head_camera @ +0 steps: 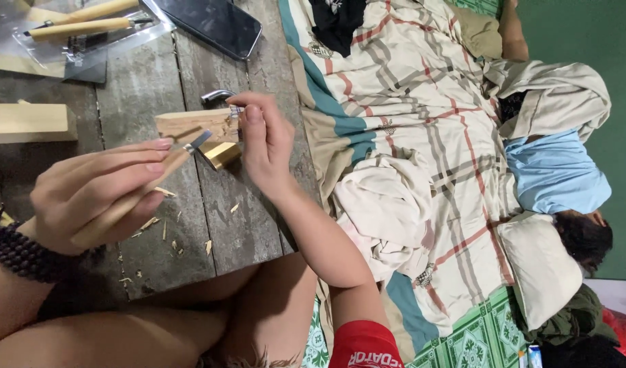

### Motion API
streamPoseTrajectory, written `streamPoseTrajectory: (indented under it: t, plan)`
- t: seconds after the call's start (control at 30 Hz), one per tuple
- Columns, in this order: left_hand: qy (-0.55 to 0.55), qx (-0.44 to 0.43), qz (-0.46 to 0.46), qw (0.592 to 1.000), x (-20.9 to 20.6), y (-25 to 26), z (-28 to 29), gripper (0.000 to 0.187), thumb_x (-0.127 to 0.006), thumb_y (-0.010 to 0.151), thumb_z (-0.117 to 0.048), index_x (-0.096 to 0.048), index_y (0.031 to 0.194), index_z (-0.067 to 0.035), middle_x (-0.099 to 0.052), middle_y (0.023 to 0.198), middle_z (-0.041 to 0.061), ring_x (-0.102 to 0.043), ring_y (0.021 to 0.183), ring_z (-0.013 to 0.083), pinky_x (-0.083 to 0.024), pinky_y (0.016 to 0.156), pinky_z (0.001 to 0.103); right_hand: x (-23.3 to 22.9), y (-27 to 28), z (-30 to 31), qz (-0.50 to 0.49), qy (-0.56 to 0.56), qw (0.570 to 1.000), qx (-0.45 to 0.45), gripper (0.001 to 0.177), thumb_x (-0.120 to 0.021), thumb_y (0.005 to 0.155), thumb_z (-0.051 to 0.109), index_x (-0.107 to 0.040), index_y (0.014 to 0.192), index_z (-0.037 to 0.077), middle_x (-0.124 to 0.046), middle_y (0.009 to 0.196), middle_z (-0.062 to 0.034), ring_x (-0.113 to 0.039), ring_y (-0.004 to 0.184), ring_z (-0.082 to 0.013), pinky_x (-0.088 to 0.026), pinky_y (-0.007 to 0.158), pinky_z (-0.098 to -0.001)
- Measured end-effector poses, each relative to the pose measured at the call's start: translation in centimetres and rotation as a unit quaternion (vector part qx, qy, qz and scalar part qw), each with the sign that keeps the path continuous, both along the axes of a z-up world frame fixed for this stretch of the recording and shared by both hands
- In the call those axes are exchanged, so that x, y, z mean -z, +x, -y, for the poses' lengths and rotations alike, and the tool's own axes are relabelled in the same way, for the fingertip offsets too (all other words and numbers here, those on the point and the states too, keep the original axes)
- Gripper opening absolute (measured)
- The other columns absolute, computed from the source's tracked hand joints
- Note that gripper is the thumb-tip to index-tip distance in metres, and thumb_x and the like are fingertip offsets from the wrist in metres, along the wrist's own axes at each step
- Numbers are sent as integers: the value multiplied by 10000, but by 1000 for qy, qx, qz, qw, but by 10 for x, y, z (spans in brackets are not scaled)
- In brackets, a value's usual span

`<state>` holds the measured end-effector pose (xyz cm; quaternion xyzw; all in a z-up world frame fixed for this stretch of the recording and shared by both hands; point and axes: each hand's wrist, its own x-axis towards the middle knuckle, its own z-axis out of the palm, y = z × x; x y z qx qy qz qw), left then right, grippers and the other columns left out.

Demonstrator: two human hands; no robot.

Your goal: Shaping and carving small wooden blocks using a hand-held carving tool and a metal hook for manipulation.

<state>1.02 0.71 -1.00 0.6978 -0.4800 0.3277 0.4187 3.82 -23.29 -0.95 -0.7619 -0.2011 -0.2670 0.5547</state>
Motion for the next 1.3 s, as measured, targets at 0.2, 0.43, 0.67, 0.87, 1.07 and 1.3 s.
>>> streamPoseTrajectory:
  t: [0.2,0.43,0.67,0.87,1.07,1.3]
  plan:
    - [25,-31,7,999,-10,-3,4,215,-751,907,-13,-683,1077,100,-739,1143,203,-747,1092,372,-641,956,454,-3,-11,-5,-17,-3,1000,-9,238,-425,1114,190,-620,1183,71,-525,771,43,-459,679,-77,-390,648,-230]
    - [-16,-42,17,999,16,6,1,229,-712,972,-102,-642,1087,83,-743,1094,261,-772,992,386,-673,794,403,-3,-10,-4,-6,6,1000,-10,218,-443,1118,194,-612,1195,80,-520,759,55,-444,653,-69,-367,616,-226]
    - [-31,-84,-33,995,9,-6,-8,200,-830,957,82,-678,1075,137,-722,998,260,-758,991,441,-621,802,478,-9,-13,-7,-22,3,1000,19,225,-420,1126,184,-612,1189,87,-514,788,45,-453,689,-78,-395,652,-229]
    - [-34,-115,-9,993,19,-1,-9,203,-828,931,132,-684,1074,141,-723,975,238,-752,975,434,-632,832,493,-13,-9,-3,-17,3,999,40,221,-413,1122,161,-615,1170,85,-476,759,53,-402,672,-71,-350,639,-232]
    - [-1,-118,1,993,3,-6,-6,164,-811,901,113,-729,1041,101,-743,993,212,-730,1083,425,-590,962,503,-15,-11,-5,-21,-11,1000,17,233,-421,1121,198,-612,1166,71,-512,763,43,-433,667,-75,-379,638,-230]
    - [30,-110,-21,993,6,-5,-7,133,-841,948,21,-770,1059,6,-748,981,113,-649,1155,361,-532,1043,481,-17,-11,-5,-11,-60,998,-11,218,-472,1108,239,-600,1170,73,-600,788,14,-498,657,-94,-423,627,-244]
